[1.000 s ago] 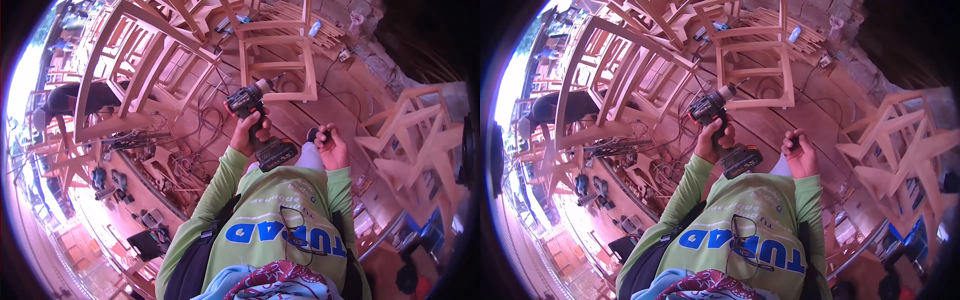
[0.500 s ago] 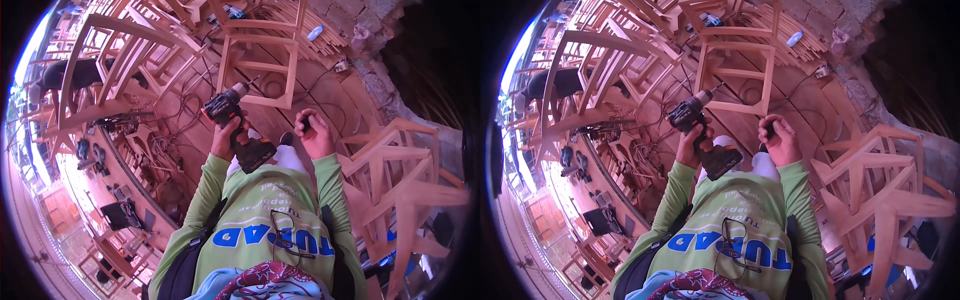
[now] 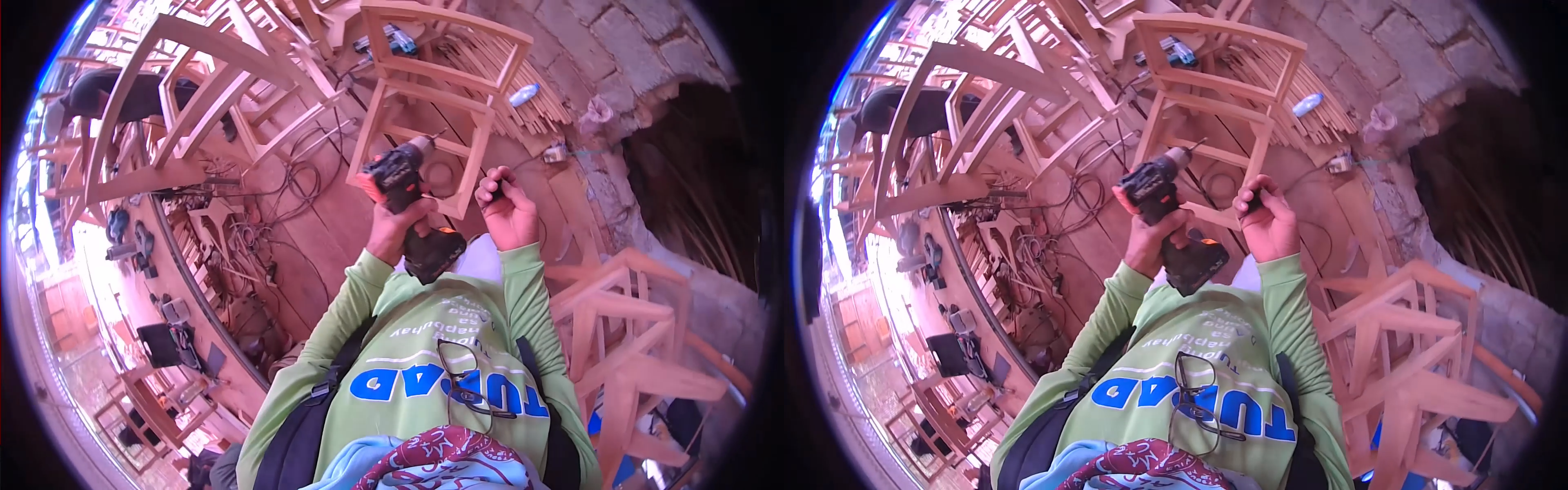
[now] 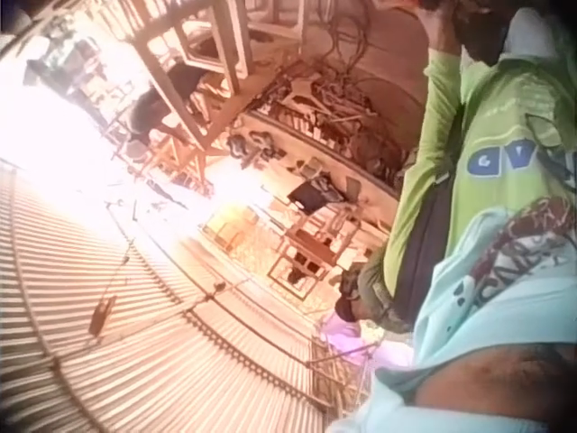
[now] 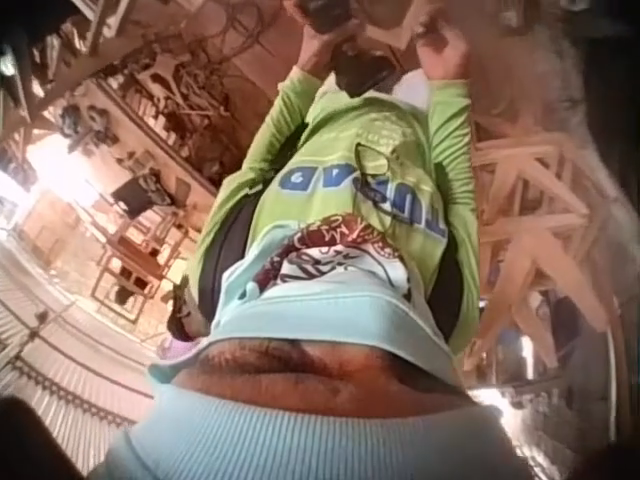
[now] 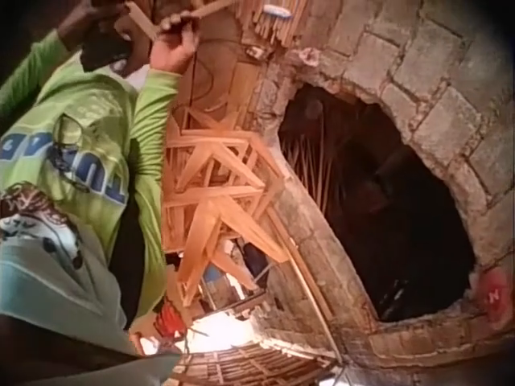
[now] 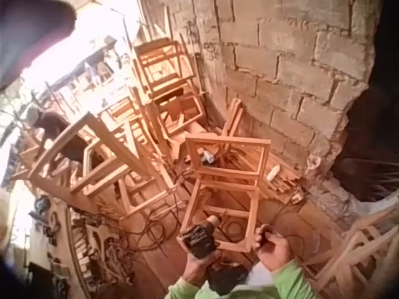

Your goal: Assemble wooden furniture frames using an electric drill and screws.

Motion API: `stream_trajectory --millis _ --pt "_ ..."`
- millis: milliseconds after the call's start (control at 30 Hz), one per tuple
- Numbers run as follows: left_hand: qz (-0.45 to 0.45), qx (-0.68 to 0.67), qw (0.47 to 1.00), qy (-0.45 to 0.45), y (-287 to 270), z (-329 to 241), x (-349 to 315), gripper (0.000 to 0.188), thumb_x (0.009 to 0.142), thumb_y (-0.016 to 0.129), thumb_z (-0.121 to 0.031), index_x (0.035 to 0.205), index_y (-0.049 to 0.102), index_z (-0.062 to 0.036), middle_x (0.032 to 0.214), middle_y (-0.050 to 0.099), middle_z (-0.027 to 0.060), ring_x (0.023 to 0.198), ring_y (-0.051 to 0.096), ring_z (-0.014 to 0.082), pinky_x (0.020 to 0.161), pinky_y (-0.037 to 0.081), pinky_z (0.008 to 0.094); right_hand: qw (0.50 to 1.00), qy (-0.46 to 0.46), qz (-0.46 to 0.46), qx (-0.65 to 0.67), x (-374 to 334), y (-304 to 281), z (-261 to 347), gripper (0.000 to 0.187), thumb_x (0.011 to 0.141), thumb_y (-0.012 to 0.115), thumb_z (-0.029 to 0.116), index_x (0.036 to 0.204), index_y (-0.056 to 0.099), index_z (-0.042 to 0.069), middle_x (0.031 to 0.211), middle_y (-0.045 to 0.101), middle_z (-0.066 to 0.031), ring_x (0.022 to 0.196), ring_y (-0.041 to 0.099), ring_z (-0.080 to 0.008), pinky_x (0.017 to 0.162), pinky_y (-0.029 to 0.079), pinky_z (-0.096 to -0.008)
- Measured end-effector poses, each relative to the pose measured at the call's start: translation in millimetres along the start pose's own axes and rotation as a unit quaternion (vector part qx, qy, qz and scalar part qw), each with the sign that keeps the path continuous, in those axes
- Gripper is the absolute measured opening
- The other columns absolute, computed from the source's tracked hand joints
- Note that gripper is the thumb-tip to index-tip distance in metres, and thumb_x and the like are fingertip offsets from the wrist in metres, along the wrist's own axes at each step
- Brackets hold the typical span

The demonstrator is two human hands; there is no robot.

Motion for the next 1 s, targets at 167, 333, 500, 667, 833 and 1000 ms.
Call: stream_trajectory --millis 167,333,500,667,833,1000 --pt "-0.054 0.019 0.996 0.069 41 7 22 0.029 0.089 0.077 -0.004 0.113 0.062 -0.0038 0.087 0.067 0.0036 0.061 0.058 0.0098 0.054 0.048 0.0259 0.998 0.031 0.037 0.031 49 7 -5 0.022 0.097 0.051 0.000 0.113 0.065 0.001 0.103 0.061 -0.0120 0.092 0.057 -0.0232 0.080 0.047 -0.0344" --pt "-0.169 0.125 0.967 0.141 47 69 58 0.026 0.083 0.083 -0.013 0.102 0.067 -0.0054 0.090 0.067 0.0032 0.079 0.063 0.0136 0.072 0.054 0.0318 0.977 0.060 -0.058 -0.198 71 -2 0 0.017 0.093 0.052 -0.006 0.105 0.061 0.001 0.093 0.057 -0.0094 0.089 0.055 -0.0218 0.085 0.047 -0.0342" --pt "-0.260 0.022 0.925 0.274 97 97 72 0.045 0.077 0.081 -0.009 0.116 0.061 0.0005 0.098 0.065 0.0045 0.094 0.062 0.0137 0.084 0.053 0.0324 0.956 0.265 0.108 -0.062 111 -35 41 0.010 0.095 0.051 0.003 0.103 0.056 0.000 0.097 0.045 -0.0073 0.092 0.047 -0.0215 0.092 0.042 -0.0378" --pt "-0.343 0.011 0.918 0.201 121 86 37 0.039 0.086 0.074 -0.005 0.121 0.060 -0.0004 0.097 0.065 0.0012 0.095 0.061 0.0091 0.087 0.053 0.0301 0.917 0.393 0.047 -0.045 122 -29 31 0.008 0.102 0.049 0.010 0.103 0.054 0.003 0.096 0.046 -0.0060 0.089 0.046 -0.0208 0.090 0.042 -0.0395" --pt "-0.370 -0.018 0.874 0.313 123 81 30 0.020 0.086 0.072 -0.006 0.103 0.063 -0.0001 0.092 0.068 0.0047 0.088 0.064 0.0118 0.082 0.054 0.0313 0.885 0.464 0.021 -0.029 136 -41 13 0.013 0.107 0.049 0.015 0.102 0.055 0.005 0.085 0.045 -0.0029 0.078 0.042 -0.0179 0.076 0.038 -0.0340" --pt "-0.369 0.022 0.892 0.260 108 77 26 0.020 0.091 0.071 -0.009 0.108 0.064 -0.0028 0.094 0.065 -0.0002 0.089 0.063 0.0083 0.075 0.053 0.0286 0.878 0.474 0.023 -0.067 138 -62 32 0.012 0.106 0.049 0.014 0.101 0.056 0.005 0.080 0.043 -0.0012 0.078 0.042 -0.0161 0.073 0.037 -0.0312"
Point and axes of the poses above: each hand's wrist, its own x-axis towards the middle knuckle, its own y-axis out of the palm, z = x × y, the point moved 1 cm from there along x, towards the middle knuckle
